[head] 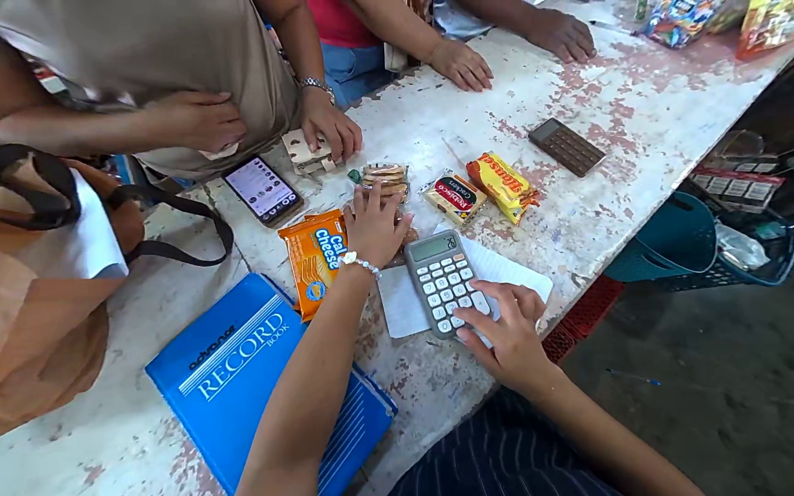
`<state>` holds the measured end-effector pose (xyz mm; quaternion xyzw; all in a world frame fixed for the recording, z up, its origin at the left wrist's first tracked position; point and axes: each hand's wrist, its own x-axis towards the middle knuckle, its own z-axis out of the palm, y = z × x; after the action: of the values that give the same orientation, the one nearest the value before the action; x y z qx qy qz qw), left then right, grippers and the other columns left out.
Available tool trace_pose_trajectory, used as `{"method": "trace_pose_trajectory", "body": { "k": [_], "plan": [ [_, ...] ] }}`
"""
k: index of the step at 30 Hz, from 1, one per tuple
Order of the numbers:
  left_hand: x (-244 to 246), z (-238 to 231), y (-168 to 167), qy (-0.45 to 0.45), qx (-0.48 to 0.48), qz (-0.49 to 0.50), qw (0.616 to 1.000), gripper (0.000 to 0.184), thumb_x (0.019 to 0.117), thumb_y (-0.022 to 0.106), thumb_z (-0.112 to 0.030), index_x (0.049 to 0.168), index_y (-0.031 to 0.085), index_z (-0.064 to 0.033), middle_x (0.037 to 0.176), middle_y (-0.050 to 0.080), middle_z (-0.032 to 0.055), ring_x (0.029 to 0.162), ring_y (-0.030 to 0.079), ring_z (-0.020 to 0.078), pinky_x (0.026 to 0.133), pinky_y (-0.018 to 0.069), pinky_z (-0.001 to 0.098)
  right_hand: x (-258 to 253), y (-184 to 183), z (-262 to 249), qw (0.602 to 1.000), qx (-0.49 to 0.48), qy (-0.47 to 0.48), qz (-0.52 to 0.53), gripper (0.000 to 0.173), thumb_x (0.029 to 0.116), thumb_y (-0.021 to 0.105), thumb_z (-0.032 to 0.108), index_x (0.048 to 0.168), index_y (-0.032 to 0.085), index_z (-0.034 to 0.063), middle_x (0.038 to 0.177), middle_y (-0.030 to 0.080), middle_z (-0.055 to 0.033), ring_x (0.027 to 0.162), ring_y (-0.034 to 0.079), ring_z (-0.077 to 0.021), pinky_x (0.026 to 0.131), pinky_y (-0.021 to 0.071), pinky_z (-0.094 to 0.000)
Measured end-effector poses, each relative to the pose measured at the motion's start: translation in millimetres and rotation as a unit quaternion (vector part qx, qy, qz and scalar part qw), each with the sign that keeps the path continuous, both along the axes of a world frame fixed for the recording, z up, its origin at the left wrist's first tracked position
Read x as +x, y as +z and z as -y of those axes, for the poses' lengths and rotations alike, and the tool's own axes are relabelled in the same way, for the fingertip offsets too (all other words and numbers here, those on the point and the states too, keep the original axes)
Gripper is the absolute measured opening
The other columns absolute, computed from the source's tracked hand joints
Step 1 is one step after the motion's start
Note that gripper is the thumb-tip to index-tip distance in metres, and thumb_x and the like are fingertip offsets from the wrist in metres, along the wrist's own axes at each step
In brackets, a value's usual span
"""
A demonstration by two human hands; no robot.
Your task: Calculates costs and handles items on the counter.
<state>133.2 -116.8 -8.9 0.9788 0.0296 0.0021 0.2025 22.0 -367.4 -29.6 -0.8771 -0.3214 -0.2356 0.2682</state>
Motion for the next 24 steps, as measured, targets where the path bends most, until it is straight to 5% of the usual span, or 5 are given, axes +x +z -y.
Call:
{"method": "trace_pose_trajectory", "body": {
  "k": [4,9,14,21,24],
  "plan": [
    [1,0,-1,-0.004,0.002,0.003,1.000,0.052,0.1062,0.048,-0.046,0.151,0.052,-0.0196,0.168,0.023,0.0185,0.154,0.012,0.0492,0.116,0.0144,0.0733,-3,2,-6,0.998,-0.045,-0.019,-0.027,0.040,0.1043,0.043,0.052,0.104,0.075,0.0288,0.134,0.065,-0.0081,0.121,0.057,-0.0343,0.100,0.0343,-0.0599],
    [0,1,-1,-0.004,-0.001,0.008,1.000,0.052,0.1064,0.048,-0.045,0.150,0.052,-0.0181,0.167,0.024,0.0193,0.154,0.012,0.0495,0.116,0.0143,0.0733,-11,3,-7,0.998,-0.053,0.036,-0.004,0.048,0.1049,0.033,0.061,0.104,0.072,0.0339,0.136,0.063,0.0001,0.130,0.052,-0.0252,0.110,0.0282,-0.0528],
    [-2,0,-5,-0.008,-0.011,0.039,0.999,0.050,0.1060,0.050,-0.044,0.147,0.056,-0.0146,0.165,0.027,0.0224,0.151,0.017,0.0532,0.113,0.0173,0.0768,-4,4,13,0.999,0.023,-0.026,0.009,0.046,0.1062,0.034,0.058,0.107,0.071,0.0303,0.129,0.064,-0.0031,0.125,0.051,-0.0246,0.109,0.0278,-0.0471],
    [-1,0,-5,-0.007,-0.004,0.035,0.999,0.050,0.1063,0.050,-0.044,0.147,0.055,-0.0150,0.165,0.027,0.0228,0.152,0.017,0.0526,0.113,0.0173,0.0759,-1,-3,22,0.997,-0.012,-0.071,-0.011,0.046,0.1057,0.039,0.054,0.099,0.076,0.0267,0.127,0.066,-0.0088,0.116,0.052,-0.0315,0.099,0.0285,-0.0506],
    [-2,0,-6,-0.008,-0.004,0.034,0.999,0.050,0.1061,0.050,-0.044,0.147,0.055,-0.0154,0.166,0.026,0.0217,0.151,0.017,0.0528,0.113,0.0174,0.0763,1,7,2,0.999,-0.001,-0.037,-0.006,0.046,0.1060,0.036,0.056,0.111,0.075,0.0303,0.131,0.064,-0.0094,0.119,0.054,-0.0316,0.101,0.0300,-0.0517]
  ]
}}
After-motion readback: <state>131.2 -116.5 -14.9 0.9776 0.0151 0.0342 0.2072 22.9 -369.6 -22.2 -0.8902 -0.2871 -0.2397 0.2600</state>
